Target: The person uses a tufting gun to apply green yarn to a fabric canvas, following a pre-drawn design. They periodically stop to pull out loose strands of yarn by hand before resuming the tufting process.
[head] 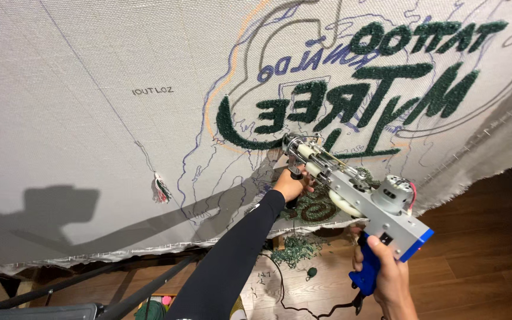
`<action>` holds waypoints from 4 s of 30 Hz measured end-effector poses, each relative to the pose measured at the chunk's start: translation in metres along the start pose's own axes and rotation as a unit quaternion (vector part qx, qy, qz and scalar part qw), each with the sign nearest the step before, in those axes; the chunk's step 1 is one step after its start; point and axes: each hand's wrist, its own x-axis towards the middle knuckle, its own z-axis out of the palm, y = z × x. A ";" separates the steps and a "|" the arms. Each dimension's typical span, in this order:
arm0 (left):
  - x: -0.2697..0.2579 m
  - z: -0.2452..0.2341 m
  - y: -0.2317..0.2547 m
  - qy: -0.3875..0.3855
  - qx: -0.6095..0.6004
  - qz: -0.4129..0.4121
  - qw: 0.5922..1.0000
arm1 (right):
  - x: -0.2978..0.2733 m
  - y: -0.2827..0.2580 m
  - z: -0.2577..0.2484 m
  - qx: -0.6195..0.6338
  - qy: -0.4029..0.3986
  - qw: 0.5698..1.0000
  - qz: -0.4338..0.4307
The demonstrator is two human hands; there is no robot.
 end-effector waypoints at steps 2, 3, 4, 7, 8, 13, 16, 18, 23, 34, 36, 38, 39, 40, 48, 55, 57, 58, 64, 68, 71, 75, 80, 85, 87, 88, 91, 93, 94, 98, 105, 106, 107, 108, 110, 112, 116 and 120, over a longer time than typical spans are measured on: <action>-0.001 0.011 -0.012 0.012 -0.072 0.004 0.997 | -0.006 0.003 -0.011 0.053 0.017 0.998 0.008; -0.004 0.016 -0.013 0.012 -0.071 0.004 0.997 | -0.010 0.004 -0.018 0.054 0.017 0.998 0.008; -0.010 0.022 -0.011 0.028 -0.040 -0.002 0.999 | -0.014 0.003 -0.027 0.066 -0.009 0.998 0.021; -0.025 0.039 0.008 0.037 -0.001 -0.010 0.999 | -0.024 0.008 -0.042 0.073 -0.018 0.997 0.010; -0.029 0.043 0.018 0.032 0.005 -0.012 0.999 | -0.027 0.008 -0.045 0.065 -0.003 0.998 -0.013; -0.044 0.052 0.049 0.019 0.047 0.001 0.999 | -0.035 0.009 -0.052 0.089 -0.030 0.996 -0.007; -0.051 0.050 0.042 0.007 0.011 0.021 1.000 | -0.037 0.012 -0.051 0.076 -0.021 0.997 0.000; -0.053 0.046 0.032 0.000 -0.020 0.019 1.000 | -0.037 0.014 -0.047 0.064 -0.018 0.998 0.002; -0.052 0.034 0.008 0.023 -0.025 -0.060 0.998 | -0.038 0.016 -0.034 0.030 0.006 0.999 0.026; -0.048 0.021 0.006 0.022 0.008 -0.093 0.995 | -0.031 0.014 -0.019 0.026 0.016 0.999 0.025; -0.049 0.021 0.007 0.025 0.025 -0.105 0.994 | -0.030 0.017 -0.019 0.026 0.015 0.999 0.030; -0.048 0.021 0.006 0.033 -0.030 -0.086 0.995 | -0.028 0.019 -0.021 0.043 0.001 0.999 -0.022; -0.048 0.021 0.006 0.032 -0.030 -0.086 0.995 | -0.027 0.020 -0.022 0.042 0.001 0.999 -0.022; -0.048 0.022 0.006 0.030 -0.048 -0.078 0.995 | -0.027 0.020 -0.023 0.036 0.009 0.999 0.000; -0.049 0.019 0.018 0.025 -0.017 -0.072 0.997 | -0.021 0.016 -0.016 0.037 0.025 0.999 0.029; -0.033 0.008 0.012 0.055 -0.007 -0.087 0.995 | -0.017 0.010 0.004 0.007 0.029 0.999 0.010; -0.023 0.004 0.002 0.062 0.006 -0.094 0.994 | -0.015 0.006 0.011 -0.007 0.040 0.999 0.016; -0.016 0.000 -0.004 0.063 -0.015 -0.089 0.994 | -0.013 0.004 0.014 -0.033 0.028 0.999 -0.006; 0.000 -0.018 -0.011 0.071 0.016 -0.022 0.997 | 0.000 -0.002 0.028 -0.150 0.022 0.986 -0.064; -0.014 -0.028 0.019 0.064 0.029 -0.060 0.996 | 0.005 -0.001 0.041 -0.190 0.018 0.978 -0.083; -0.019 -0.032 0.034 0.057 0.100 -0.112 0.987 | 0.006 -0.002 0.045 -0.185 0.027 0.979 -0.082; -0.019 -0.033 0.038 0.054 0.111 -0.107 0.987 | 0.011 0.003 0.042 -0.190 0.037 0.979 -0.062; -0.007 -0.033 0.029 0.040 0.028 -0.079 0.996 | 0.018 0.013 0.036 -0.182 0.044 0.981 -0.045; -0.002 -0.034 0.017 0.078 0.064 -0.055 0.993 | 0.020 0.018 0.038 -0.180 0.049 0.981 -0.051; 0.000 -0.035 0.017 0.098 0.121 -0.036 0.987 | 0.021 0.019 0.041 -0.185 0.054 0.980 -0.052; 0.001 -0.035 0.018 0.095 0.097 -0.045 0.990 | 0.021 0.019 0.042 -0.187 0.053 0.979 -0.058; -0.002 -0.036 0.023 0.093 0.069 -0.047 0.992 | 0.023 0.018 0.045 -0.196 0.054 0.977 -0.063; -0.005 -0.037 0.028 0.094 0.066 -0.041 0.993 | 0.024 0.016 0.046 -0.202 0.054 0.976 -0.061; -0.007 -0.038 0.031 0.094 0.082 -0.045 0.991 | 0.024 0.015 0.047 -0.201 0.059 0.976 -0.058; -0.002 -0.037 0.030 0.093 0.051 -0.029 0.994 | 0.024 0.014 0.045 -0.216 0.065 0.972 -0.060; -0.004 -0.033 0.043 0.098 0.064 -0.031 0.993 | 0.024 0.009 0.043 -0.190 0.049 0.977 -0.080; -0.007 -0.033 0.047 0.092 0.057 -0.043 0.993 | 0.024 0.008 0.044 -0.185 0.046 0.978 -0.089; -0.009 -0.033 0.050 0.088 0.052 -0.054 0.993 | 0.023 0.008 0.044 -0.179 0.043 0.978 -0.099; -0.011 -0.031 0.053 0.088 0.053 -0.054 0.993 | 0.022 0.007 0.043 -0.178 0.043 0.978 -0.100; -0.014 -0.030 0.057 0.091 0.066 -0.016 0.994 | 0.019 0.005 0.043 -0.191 0.062 0.978 -0.060; -0.015 -0.029 0.059 0.088 0.059 -0.021 0.994 | 0.017 0.004 0.042 -0.184 0.052 0.979 -0.065; -0.011 -0.025 0.044 0.087 0.025 -0.046 0.995 | 0.012 0.001 0.036 -0.144 0.020 0.987 -0.064; 0.010 -0.009 0.010 0.071 -0.160 -0.011 0.984 | 0.010 -0.004 0.019 -0.055 -0.015 0.995 -0.078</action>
